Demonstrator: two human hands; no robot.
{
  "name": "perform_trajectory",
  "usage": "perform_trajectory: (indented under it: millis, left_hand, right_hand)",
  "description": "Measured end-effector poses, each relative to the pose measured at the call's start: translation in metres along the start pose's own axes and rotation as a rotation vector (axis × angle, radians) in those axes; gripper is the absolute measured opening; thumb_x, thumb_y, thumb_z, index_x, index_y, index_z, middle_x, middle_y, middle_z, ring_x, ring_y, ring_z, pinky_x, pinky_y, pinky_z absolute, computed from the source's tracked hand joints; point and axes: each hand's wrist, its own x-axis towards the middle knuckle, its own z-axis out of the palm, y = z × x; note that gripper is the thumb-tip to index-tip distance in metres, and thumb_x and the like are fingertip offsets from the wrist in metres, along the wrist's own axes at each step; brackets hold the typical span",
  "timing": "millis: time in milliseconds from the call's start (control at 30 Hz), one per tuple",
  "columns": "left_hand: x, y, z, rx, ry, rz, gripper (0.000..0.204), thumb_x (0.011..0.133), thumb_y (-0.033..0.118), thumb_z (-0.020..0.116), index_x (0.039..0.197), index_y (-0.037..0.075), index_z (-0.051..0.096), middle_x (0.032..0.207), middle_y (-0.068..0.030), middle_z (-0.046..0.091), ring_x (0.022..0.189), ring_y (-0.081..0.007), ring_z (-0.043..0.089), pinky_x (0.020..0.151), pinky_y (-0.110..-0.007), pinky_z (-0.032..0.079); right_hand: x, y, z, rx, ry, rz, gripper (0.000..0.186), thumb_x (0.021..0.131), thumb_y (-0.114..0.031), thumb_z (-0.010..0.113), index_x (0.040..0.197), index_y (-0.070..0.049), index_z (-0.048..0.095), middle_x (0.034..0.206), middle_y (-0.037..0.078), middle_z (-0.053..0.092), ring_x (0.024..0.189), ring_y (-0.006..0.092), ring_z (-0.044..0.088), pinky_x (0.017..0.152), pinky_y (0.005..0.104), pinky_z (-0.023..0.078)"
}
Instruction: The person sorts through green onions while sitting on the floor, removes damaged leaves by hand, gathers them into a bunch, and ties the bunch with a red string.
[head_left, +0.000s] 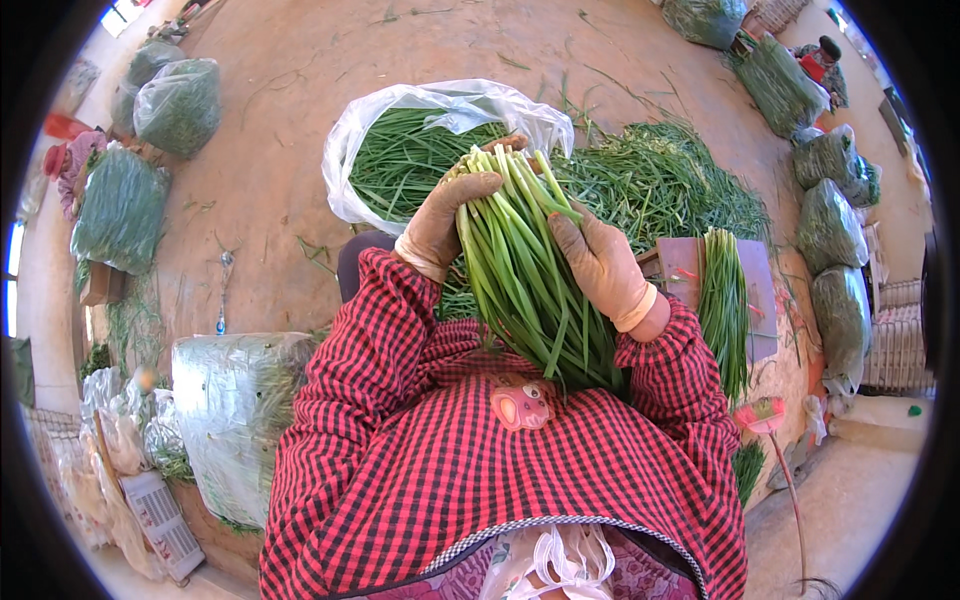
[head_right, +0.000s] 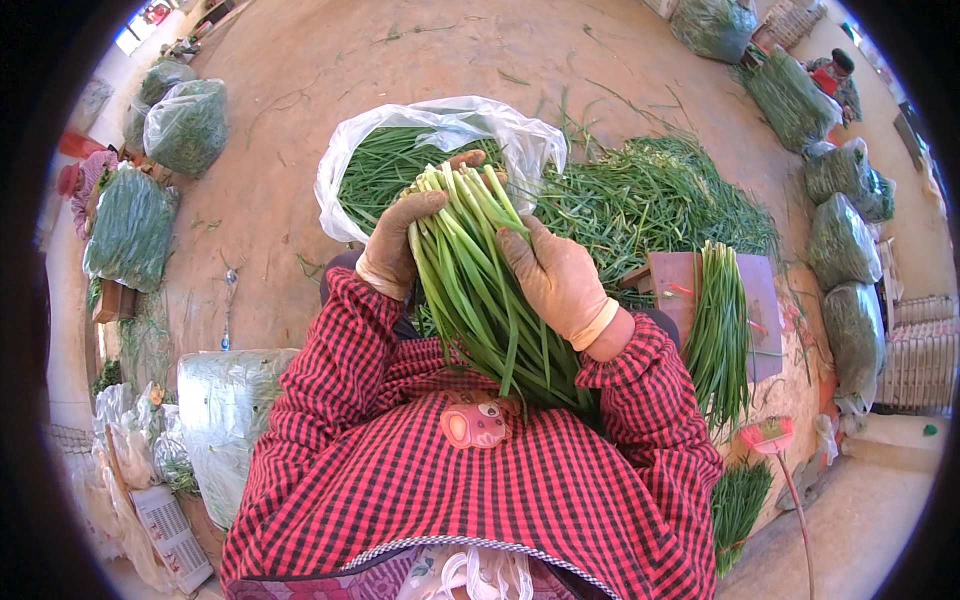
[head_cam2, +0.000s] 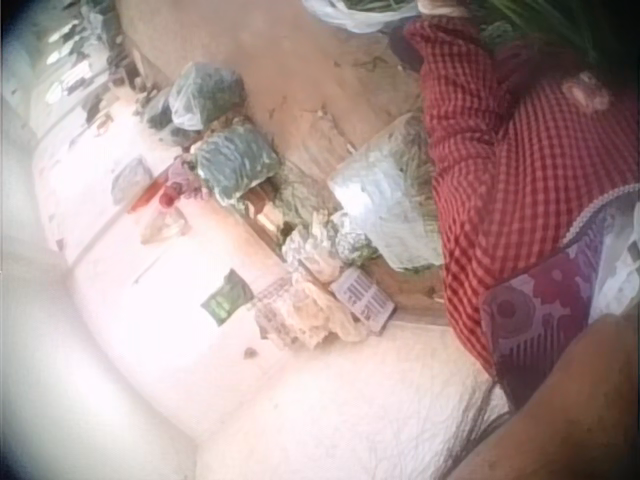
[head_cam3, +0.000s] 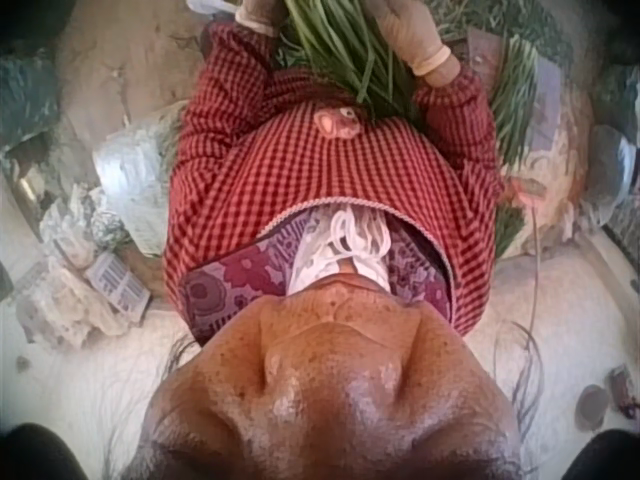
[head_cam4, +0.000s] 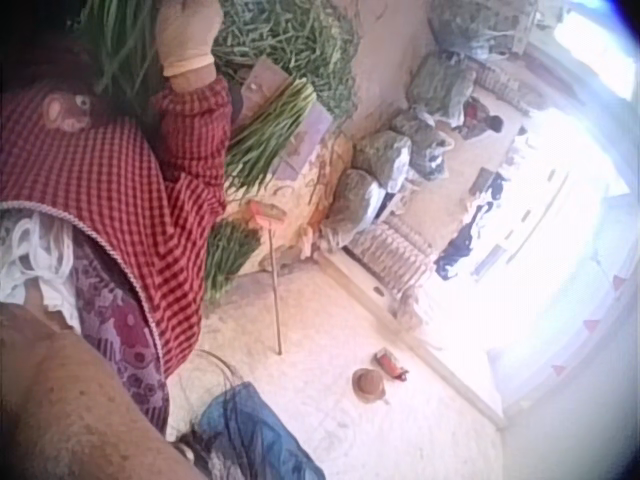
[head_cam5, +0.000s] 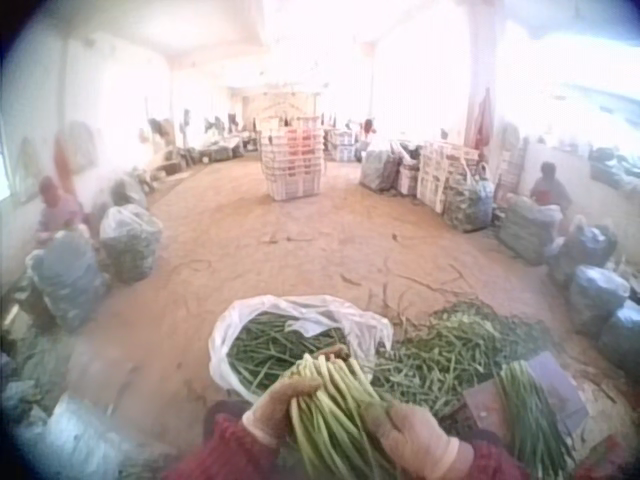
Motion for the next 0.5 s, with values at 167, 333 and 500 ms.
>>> perform_trajectory:
  millis: [167,333,500]
  left_hand:
    - [-0.002,-0.002,0.007,-0.077,-0.035,0.011,0.079,0.071,0.018,0.065,0.144,-0.001,0.039,0.137,-0.0235,0.053,0.123,-0.0337,0.056,0.110,-0.044,0.041]
    - [-0.002,-0.001,0.001,-0.086,-0.073,-0.018,0.080,0.070,0.020,0.065,0.142,-0.003,0.039,0.124,-0.0214,0.060,0.115,-0.0350,0.060,0.104,-0.047,0.047]
    - [-0.004,-0.006,-0.003,-0.090,-0.034,-0.062,0.076,0.072,0.019,0.064,0.141,-0.004,0.040,0.117,-0.0195,0.063,0.107,-0.0337,0.064,0.100,-0.045,0.051]
  right_hand:
    - [0.008,-0.008,-0.002,-0.163,-0.108,0.013,0.047,0.102,-0.042,0.044,0.123,-0.002,0.058,0.093,0.028,0.066,0.089,0.0457,0.064,0.075,0.0483,0.050]
    - [0.008,-0.004,0.000,-0.043,-0.062,-0.043,0.042,0.098,-0.039,0.055,0.119,-0.003,0.060,0.099,0.022,0.068,0.092,0.0403,0.066,0.078,0.0444,0.051]
    - [0.017,-0.017,-0.009,-0.442,0.174,-0.453,0.022,0.084,-0.020,0.071,0.103,-0.011,0.065,0.089,0.007,0.063,0.084,0.0288,0.064,0.069,0.0382,0.052]
